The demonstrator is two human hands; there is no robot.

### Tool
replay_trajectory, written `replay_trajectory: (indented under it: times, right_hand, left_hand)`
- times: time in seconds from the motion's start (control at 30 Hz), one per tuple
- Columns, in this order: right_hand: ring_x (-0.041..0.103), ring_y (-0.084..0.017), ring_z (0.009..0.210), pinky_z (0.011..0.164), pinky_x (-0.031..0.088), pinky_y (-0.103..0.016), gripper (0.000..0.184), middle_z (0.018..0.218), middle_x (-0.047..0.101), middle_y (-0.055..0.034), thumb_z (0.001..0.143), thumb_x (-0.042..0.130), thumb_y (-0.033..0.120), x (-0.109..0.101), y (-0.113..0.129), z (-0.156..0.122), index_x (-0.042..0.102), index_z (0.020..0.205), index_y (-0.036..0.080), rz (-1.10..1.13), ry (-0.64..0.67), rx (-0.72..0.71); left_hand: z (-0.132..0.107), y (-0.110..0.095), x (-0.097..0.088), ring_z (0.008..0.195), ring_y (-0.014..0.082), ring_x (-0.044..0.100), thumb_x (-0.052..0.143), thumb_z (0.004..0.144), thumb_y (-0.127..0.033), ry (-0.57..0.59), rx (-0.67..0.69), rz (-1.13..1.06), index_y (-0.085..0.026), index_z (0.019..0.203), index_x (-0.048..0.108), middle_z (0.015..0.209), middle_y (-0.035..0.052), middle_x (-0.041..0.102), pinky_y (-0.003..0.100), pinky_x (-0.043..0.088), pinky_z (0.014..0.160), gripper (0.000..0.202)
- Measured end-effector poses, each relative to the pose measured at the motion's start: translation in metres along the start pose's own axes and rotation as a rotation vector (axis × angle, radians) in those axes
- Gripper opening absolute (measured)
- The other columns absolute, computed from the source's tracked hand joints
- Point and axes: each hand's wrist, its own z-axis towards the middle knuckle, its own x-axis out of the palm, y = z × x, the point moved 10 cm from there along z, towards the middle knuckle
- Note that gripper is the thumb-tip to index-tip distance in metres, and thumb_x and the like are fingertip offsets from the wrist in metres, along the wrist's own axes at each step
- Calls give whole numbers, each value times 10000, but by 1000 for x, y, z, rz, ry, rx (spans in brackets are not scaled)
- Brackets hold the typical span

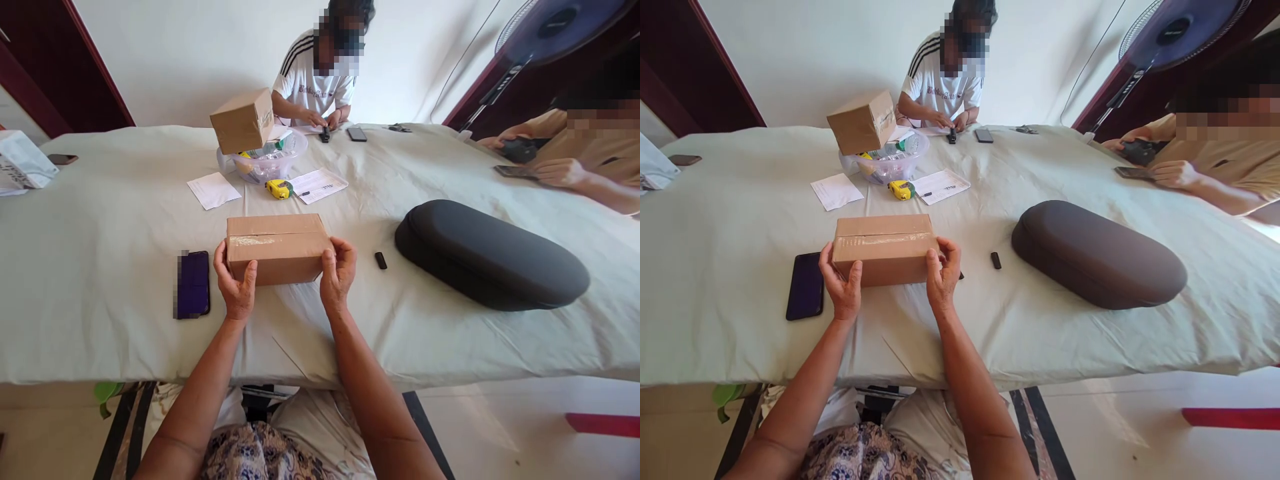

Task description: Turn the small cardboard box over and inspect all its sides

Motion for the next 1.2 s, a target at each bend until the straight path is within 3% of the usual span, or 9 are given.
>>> replay_trajectory:
  times: [0.27,0.5,0.7,1.07,1.2]
  right_hand:
    - [623,-190,931,800,527,-327,430,1017,669,-69,874,568,603,10,-14,9,610,1038,207,132,148,80]
    - [574,-138,779,694,496,-267,446,923,650,-37,880,536,622,18,-34,9,622,998,201,282,177,227]
    - [561,-137,783,726,484,-270,423,903,648,-18,885,532,618,17,-33,9,637,978,219,271,171,228]
    - [601,-177,898,820,516,-318,448,966,671,-39,808,646,630,17,-27,10,665,999,225,303,176,169]
    - [616,-189,964,852,529,-331,442,1065,692,-45,814,670,607,21,-23,9,699,1072,249,338,234,146]
  left_hand:
    - [9,25,1,1295,264,577,684,803,-652,42,-136,-64,-209,1358,487,1385,152,583,394,456,1120,737]
    - [13,35,-4,1200,259,608,580,831,-721,28,-157,-85,-178,1273,524,1272,146,623,375,478,1049,703]
    - [14,36,-8,1096,234,626,469,867,-754,-14,-156,-27,-165,1203,566,1171,123,644,343,502,963,685]
    - [14,32,0,1285,258,586,601,824,-715,67,-136,-76,-200,1353,512,1376,145,604,367,459,1101,744]
    - [17,29,-4,1302,255,581,568,846,-719,39,-120,-77,-193,1317,565,1294,133,663,358,460,1109,706]
